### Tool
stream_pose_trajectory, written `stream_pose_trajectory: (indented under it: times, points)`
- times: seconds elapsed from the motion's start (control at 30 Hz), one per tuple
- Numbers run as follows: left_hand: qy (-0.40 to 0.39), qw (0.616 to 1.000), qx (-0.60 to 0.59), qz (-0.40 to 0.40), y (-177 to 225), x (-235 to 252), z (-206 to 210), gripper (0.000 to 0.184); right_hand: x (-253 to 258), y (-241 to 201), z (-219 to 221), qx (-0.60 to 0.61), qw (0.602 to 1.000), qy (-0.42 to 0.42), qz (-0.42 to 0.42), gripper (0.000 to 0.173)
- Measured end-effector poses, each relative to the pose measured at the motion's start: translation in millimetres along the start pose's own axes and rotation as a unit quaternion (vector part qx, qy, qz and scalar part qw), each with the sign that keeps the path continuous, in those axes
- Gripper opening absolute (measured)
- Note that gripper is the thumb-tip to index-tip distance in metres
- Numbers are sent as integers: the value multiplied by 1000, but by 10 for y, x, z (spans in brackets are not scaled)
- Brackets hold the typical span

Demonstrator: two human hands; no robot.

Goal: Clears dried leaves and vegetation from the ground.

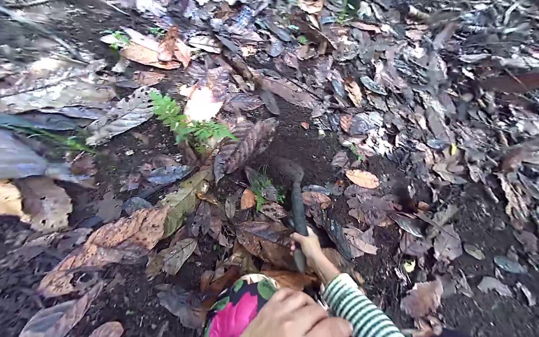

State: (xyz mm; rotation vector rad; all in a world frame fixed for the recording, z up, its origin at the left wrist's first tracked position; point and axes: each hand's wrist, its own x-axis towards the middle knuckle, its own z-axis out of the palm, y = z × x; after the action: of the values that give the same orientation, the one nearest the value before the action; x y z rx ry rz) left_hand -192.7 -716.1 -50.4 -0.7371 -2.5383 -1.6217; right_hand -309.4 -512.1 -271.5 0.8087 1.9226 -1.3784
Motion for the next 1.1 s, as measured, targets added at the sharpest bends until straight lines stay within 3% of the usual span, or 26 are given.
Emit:
stream_pose_trajectory:
  times: [0.13, 0.23, 0.27, 0.33, 0.4, 0.5, 0.6, 0.73, 0.8, 0.93, 1.0, 1.1]
  points:
    - [56, 997, -42, -32, 8, -31, -70, 23, 390, -1051, 425, 36, 990, 33, -131, 42]
    - [98, 992, -56, -52, -3, -83, -121, 23, 708, -1721, 1153, 127, 982, -2, -142, 41]
    - [111, 990, -60, -57, -8, -94, -127, 23, 750, -1731, 1390, 111, 984, -16, -137, 48]
    - [126, 987, -73, -62, -25, -107, -141, 23, 692, -1310, 1673, -15, 990, -60, -129, 62]
    - [129, 986, -82, -62, -50, -113, -159, 23, 392, -683, 1588, -140, 978, -106, -114, 67]
    - [123, 987, -90, -55, -93, -101, -166, 23, 45, -380, 1133, -235, 959, -138, -74, 57]
    - [115, 987, -99, -54, -87, -118, -176, 23, 88, -810, 1005, -204, 961, -139, -128, 51]
    - [125, 986, -98, -52, -56, -169, -184, 22, 313, -1450, 1676, -4, 986, -85, -146, 49]
    - [120, 987, -90, -48, -44, -164, -173, 22, 403, -1255, 1878, -37, 988, -84, -122, 61]
    - [115, 988, -94, -39, -61, -119, -168, 22, 25, -339, 1509, -283, 936, -182, -102, 62]
    - [115, 987, -105, -42, -32, -123, -171, 22, -153, -283, 1384, -266, 943, -182, -89, 54]
    - [130, 987, -73, -55, 31, -183, -173, 24, -153, -741, 1492, -101, 973, -171, -119, 56]
